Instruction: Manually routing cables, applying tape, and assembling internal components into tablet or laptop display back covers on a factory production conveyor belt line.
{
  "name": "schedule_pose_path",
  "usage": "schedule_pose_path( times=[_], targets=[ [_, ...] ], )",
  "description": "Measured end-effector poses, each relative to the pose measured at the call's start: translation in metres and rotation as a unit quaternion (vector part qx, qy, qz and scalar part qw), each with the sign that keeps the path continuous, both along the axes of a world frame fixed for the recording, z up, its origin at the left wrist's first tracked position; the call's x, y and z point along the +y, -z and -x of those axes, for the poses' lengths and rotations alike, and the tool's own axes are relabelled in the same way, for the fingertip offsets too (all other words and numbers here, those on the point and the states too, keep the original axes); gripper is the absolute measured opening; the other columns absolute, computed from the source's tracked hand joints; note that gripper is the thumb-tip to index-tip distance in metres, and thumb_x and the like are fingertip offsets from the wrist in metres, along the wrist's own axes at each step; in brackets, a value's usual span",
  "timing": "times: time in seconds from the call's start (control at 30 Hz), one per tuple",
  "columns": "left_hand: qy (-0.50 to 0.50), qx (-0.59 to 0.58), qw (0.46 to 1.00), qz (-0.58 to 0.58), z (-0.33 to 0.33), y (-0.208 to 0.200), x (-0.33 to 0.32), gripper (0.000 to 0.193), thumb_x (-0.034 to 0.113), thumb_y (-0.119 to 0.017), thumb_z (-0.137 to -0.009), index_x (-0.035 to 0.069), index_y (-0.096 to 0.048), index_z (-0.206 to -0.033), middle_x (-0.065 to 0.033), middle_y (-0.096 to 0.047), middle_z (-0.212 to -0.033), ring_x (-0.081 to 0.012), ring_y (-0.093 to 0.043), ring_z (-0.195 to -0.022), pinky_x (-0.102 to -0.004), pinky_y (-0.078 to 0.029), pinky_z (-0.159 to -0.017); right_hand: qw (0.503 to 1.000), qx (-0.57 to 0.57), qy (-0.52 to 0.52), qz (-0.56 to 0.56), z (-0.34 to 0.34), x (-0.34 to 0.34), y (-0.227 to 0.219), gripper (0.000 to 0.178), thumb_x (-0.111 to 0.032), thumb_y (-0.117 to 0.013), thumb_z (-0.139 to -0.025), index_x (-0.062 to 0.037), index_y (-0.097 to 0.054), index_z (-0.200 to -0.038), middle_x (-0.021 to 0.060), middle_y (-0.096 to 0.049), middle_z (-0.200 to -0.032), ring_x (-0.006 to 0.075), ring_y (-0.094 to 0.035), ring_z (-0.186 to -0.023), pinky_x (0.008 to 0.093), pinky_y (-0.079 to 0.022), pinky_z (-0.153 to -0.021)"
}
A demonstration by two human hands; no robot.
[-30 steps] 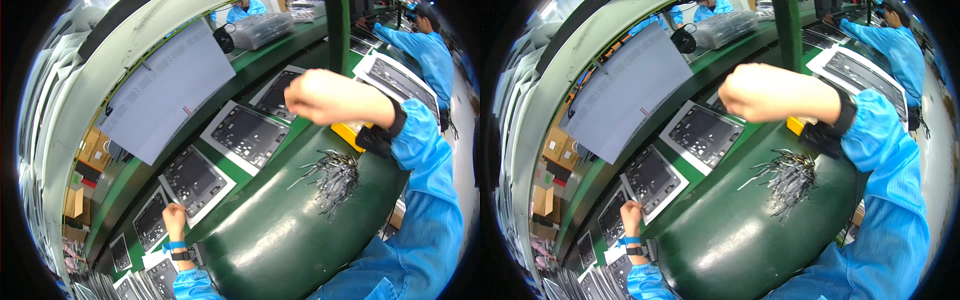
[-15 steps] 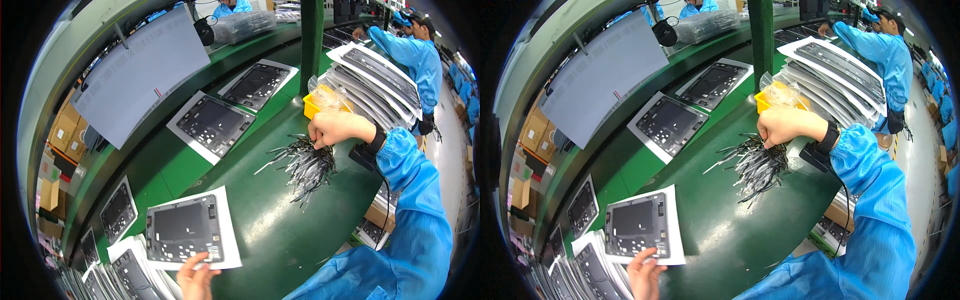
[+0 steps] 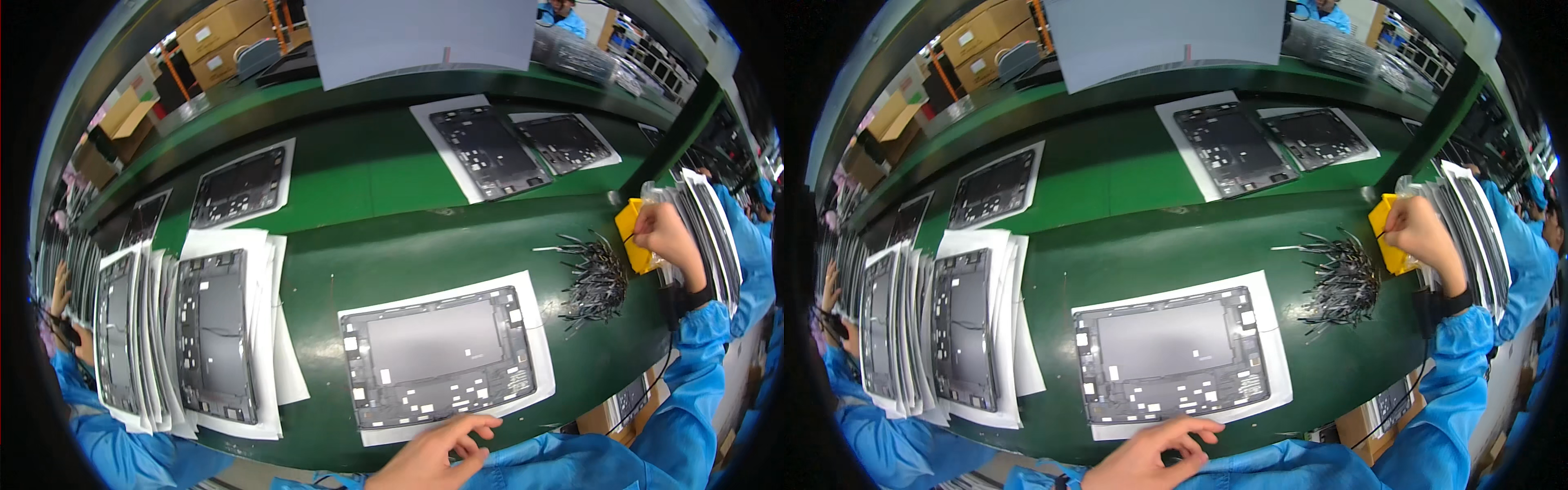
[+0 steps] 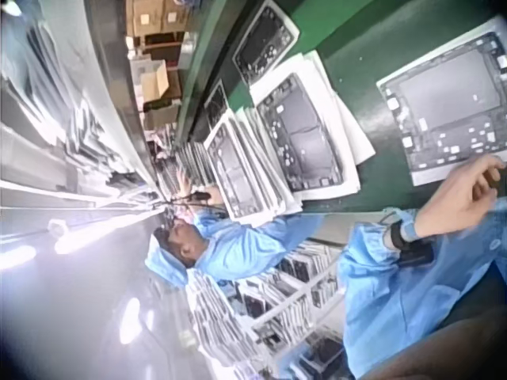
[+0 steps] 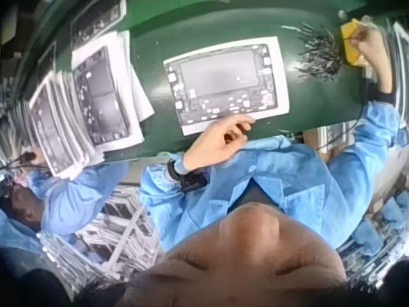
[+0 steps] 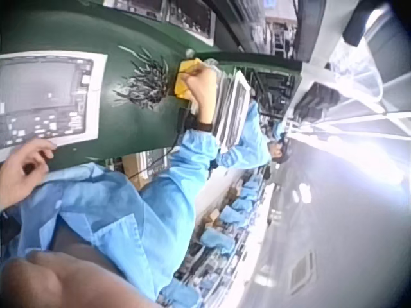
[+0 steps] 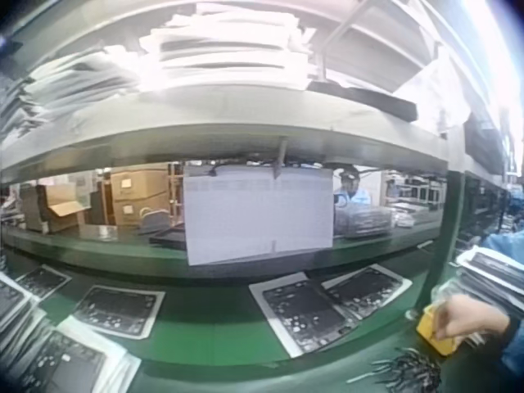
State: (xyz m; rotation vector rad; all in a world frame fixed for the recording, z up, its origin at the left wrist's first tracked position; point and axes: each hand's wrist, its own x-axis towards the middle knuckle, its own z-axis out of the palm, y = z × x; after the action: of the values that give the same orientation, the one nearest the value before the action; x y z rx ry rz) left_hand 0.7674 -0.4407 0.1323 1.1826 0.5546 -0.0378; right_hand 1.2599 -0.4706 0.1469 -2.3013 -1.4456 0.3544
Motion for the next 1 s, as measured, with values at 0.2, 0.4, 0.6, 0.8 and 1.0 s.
schedule_pose_path(
  times=[0.2, 0.4, 0.6, 0.8, 1.0],
  targets=[
    [-0.171, 0.027, 0.835, -0.523, -0.015, 0.006, 0.078, 0.015, -0.003, -0.066, -0.090, 0.000, -0.070, -0.104, -0.0141, -0.071, -0.092, -0.0248, -0.073, -0.078, -0.0334, -0.058, -0.071, 0.986, 0.099, 0.004, -0.131, 0.037, 0.014, -0.046, 0.018, 0.009, -0.073, -0.078, 0.0071, -0.073, -0.096, 0.0083, -0.074, -0.084, 0.0108, -0.071, -0.077, 0.0223, -0.056, -0.073],
    [-0.226, -0.019, 0.880, -0.418, -0.045, 0.029, 0.137, 0.010, 0.000, -0.065, -0.095, -0.004, -0.070, -0.103, -0.0110, -0.075, -0.095, -0.0170, -0.074, -0.088, -0.0295, -0.057, -0.078, 0.896, 0.245, -0.348, -0.127, 0.191, 0.071, -0.008, 0.016, 0.003, -0.081, -0.079, -0.0040, -0.083, -0.093, 0.0118, -0.080, -0.098, 0.0225, -0.077, -0.087, 0.0319, -0.060, -0.080],
    [-0.120, -0.009, 0.937, -0.327, -0.037, 0.041, 0.144, 0.014, 0.003, -0.066, -0.100, -0.005, -0.068, -0.111, -0.0092, -0.075, -0.098, -0.0140, -0.073, -0.095, -0.0273, -0.058, -0.087, 0.873, 0.299, -0.347, -0.165, 0.241, 0.083, 0.066, 0.022, 0.007, -0.079, -0.078, -0.0033, -0.083, -0.097, 0.0125, -0.079, -0.102, 0.0254, -0.077, -0.089, 0.0319, -0.062, -0.079],
    [-0.190, -0.036, 0.962, -0.193, -0.025, 0.062, 0.150, 0.013, -0.001, -0.064, -0.098, -0.005, -0.068, -0.110, -0.0123, -0.076, -0.098, -0.0154, -0.074, -0.090, -0.0279, -0.059, -0.080, 0.859, 0.308, -0.329, -0.244, 0.253, 0.085, 0.093, 0.022, 0.010, -0.077, -0.079, -0.0015, -0.082, -0.097, 0.0125, -0.078, -0.111, 0.0248, -0.077, -0.093, 0.0304, -0.063, -0.080],
    [-0.151, -0.032, 0.982, -0.109, -0.031, 0.048, 0.157, 0.017, 0.001, -0.064, -0.101, -0.006, -0.064, -0.116, -0.0130, -0.075, -0.103, -0.0146, -0.073, -0.095, -0.0261, -0.059, -0.080, 0.827, 0.330, -0.355, -0.285, 0.252, 0.086, 0.099, 0.029, 0.015, -0.077, -0.078, 0.0011, -0.080, -0.103, 0.0192, -0.070, -0.122, 0.0271, -0.074, -0.102, 0.0327, -0.064, -0.088]
  ],
)
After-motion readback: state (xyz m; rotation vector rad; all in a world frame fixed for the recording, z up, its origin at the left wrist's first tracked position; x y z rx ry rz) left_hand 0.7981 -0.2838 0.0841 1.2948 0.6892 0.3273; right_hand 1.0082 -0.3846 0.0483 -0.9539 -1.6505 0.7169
